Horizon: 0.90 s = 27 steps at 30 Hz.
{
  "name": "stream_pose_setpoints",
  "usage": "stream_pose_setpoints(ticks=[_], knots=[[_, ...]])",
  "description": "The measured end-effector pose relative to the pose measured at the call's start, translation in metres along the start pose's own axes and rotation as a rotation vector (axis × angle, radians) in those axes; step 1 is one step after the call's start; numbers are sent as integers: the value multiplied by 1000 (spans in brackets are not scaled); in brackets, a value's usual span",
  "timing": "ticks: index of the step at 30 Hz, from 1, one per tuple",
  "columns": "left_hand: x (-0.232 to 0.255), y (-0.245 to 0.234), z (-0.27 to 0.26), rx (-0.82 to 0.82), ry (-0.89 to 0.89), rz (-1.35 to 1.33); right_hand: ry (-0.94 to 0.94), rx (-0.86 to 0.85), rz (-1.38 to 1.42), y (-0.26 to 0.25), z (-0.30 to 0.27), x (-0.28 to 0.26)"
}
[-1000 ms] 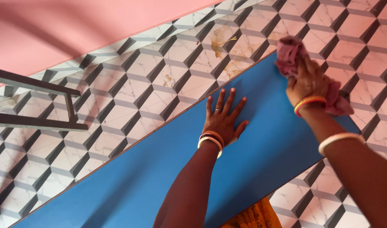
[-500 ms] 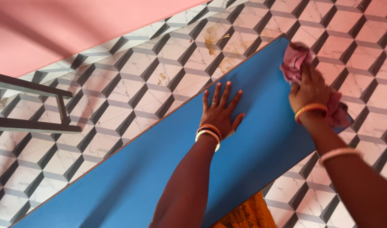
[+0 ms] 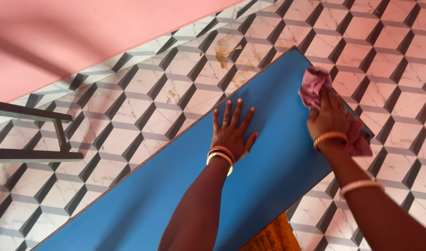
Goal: The person wipes a blue painted wooden board with a pink cloth. They move the cloth back and forth across the surface, occasionally repositioning their hands and the cloth to cover different areas.
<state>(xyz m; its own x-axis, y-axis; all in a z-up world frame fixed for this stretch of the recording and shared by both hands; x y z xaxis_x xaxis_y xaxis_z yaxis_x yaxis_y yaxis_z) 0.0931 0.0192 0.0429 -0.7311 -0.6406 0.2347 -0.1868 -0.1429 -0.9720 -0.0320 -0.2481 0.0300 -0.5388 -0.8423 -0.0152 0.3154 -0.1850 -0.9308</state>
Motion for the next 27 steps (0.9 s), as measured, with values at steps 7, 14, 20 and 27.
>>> stream_pose_setpoints(ticks=[7,14,20,27], knots=[[0,0,1,-6,-8,8,-70,6,45,27,103,-1],[-3,1,2,32,1,9,-109,2,77,46,153,-26],[-5,4,2,48,-1,16,-77,23,53,25,121,-16],[-9,17,0,127,33,33,-75,19,-27,3,36,39]])
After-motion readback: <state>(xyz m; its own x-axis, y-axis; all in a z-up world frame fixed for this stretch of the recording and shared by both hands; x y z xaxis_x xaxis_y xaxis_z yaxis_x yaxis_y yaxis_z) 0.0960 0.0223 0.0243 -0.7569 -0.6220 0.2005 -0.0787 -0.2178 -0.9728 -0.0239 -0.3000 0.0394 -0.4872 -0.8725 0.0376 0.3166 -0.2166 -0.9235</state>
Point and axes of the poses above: each hand's wrist, its own z-axis towards the middle knuckle, its own y-axis out of the palm, x = y × z, the point moved 1 cm from there along z, towards the middle knuckle, and after that the axes turned 3 degrees about -y, right-handed, at the moved point
